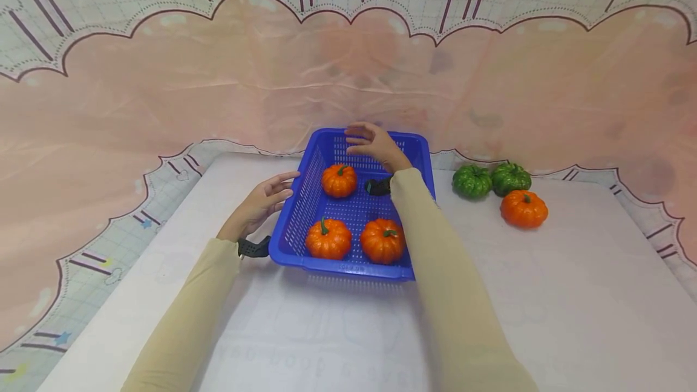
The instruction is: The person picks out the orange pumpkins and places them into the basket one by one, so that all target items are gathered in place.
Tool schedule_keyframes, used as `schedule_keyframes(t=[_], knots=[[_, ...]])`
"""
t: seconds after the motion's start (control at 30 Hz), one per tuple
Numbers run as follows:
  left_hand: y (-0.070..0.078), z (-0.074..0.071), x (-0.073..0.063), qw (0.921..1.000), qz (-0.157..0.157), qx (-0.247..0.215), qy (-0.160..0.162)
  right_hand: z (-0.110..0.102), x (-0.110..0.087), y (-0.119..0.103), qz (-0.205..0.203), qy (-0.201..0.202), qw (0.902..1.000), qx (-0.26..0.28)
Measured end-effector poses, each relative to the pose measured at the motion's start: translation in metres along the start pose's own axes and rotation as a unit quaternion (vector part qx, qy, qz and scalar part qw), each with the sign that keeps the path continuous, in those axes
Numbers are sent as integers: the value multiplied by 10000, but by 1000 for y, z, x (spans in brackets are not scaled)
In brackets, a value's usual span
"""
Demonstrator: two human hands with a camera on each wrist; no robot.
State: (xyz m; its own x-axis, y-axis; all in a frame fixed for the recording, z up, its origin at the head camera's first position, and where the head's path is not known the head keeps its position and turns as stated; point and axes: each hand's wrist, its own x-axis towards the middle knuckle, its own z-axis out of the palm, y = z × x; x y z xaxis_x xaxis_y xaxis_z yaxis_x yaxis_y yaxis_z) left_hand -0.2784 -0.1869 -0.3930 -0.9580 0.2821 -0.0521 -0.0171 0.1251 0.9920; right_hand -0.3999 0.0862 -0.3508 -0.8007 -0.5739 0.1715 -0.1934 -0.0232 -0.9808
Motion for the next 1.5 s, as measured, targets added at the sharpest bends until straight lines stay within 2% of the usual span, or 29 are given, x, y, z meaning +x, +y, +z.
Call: schedule_keyframes(t=[0.1, 0.3, 0.83, 1.17, 1.4, 1.5], knots=[[0, 0, 0, 10000, 1, -26, -9, 0, 0, -3, -63, 18, 10000, -5], [0, -1, -1, 10000, 28, -14, -23, 0, 3, -7, 139, 182, 9997, -26], [1, -1, 0, 9999, 120, 10, -109, 2, -1, -30, 46, 189, 9998, 39], [1, -1, -2, 9998, 139, 56, -92, -1, -4, -45, 62, 48, 9995, -322], [0, -1, -2, 9998, 132, 109, -51, -2, -15, -63, 61, -69, 9971, -760], [-1, -1, -1, 9998, 135, 127, -30, -8, -15, -64, 7, -67, 9958, -917]])
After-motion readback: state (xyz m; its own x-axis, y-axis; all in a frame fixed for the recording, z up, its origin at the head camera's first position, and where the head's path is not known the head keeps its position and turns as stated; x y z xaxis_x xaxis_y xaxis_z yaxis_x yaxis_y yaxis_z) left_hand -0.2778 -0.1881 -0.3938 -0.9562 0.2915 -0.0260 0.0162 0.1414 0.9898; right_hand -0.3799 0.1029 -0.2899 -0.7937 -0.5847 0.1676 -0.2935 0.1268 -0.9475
